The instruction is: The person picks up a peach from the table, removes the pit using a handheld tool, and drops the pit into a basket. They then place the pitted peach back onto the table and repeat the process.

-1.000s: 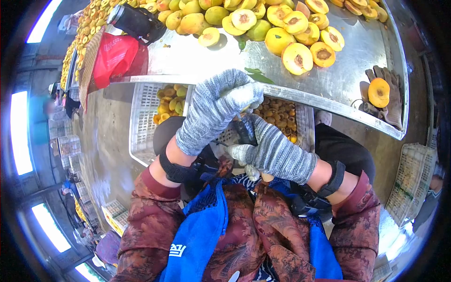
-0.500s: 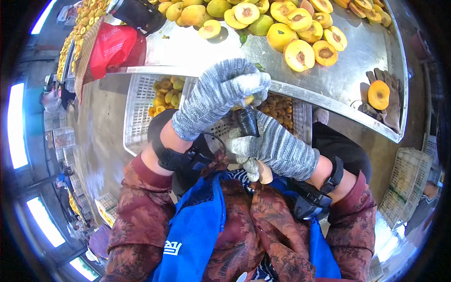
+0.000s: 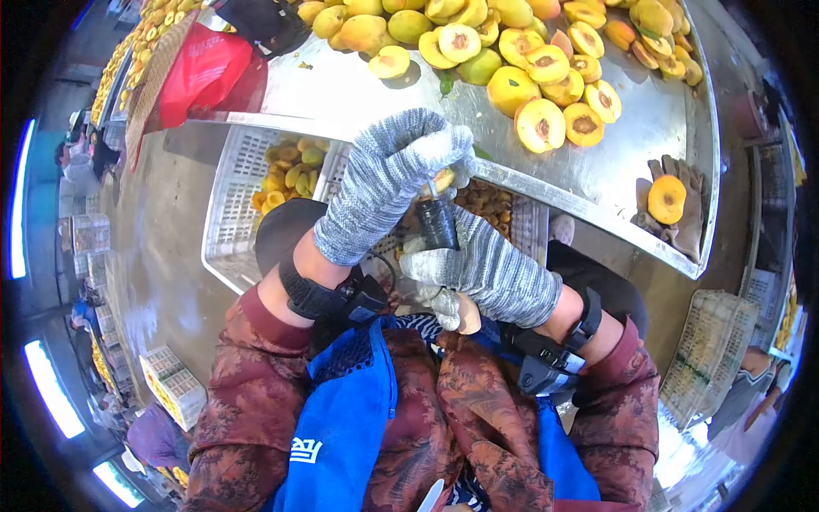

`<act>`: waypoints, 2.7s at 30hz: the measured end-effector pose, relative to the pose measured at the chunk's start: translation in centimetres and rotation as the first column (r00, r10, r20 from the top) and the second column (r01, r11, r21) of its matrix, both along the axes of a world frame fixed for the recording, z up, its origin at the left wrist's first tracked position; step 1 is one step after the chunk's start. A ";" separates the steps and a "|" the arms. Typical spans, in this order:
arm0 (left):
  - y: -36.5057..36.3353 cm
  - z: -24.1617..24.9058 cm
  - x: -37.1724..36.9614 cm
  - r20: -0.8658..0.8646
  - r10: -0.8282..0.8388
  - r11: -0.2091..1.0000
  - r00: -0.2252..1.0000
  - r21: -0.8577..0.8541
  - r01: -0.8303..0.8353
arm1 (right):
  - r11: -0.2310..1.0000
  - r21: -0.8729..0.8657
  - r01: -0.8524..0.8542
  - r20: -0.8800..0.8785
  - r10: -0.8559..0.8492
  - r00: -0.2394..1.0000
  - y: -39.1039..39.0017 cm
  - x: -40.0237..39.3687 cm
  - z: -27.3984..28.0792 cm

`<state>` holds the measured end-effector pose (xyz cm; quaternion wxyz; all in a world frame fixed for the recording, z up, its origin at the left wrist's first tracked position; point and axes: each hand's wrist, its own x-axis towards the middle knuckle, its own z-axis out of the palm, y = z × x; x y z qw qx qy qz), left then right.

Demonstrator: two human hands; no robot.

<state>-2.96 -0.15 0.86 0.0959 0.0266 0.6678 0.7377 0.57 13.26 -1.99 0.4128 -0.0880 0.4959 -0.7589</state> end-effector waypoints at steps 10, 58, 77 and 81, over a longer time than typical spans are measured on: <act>-2.9 2.1 -1.4 0.046 -0.232 0.943 0.972 -0.235 0.236 | 0.998 0.005 -0.059 -0.030 0.059 0.998 -1.5 -0.5 1.8; -4.1 -2.7 -1.3 -0.303 0.495 0.844 0.814 -0.057 -0.534 | 0.755 0.572 0.319 -0.792 0.407 0.456 0.7 -1.1 -2.8; -5.2 -3.3 -14.8 -0.081 -0.112 -0.061 0.990 -0.994 -0.088 | 0.578 0.734 0.357 -0.672 0.693 0.259 1.7 -1.0 -2.9; -5.9 -5.6 -15.0 -0.063 -0.147 0.091 0.987 -0.995 -0.050 | 0.644 0.716 0.270 -0.691 0.597 0.407 1.9 -1.6 -1.8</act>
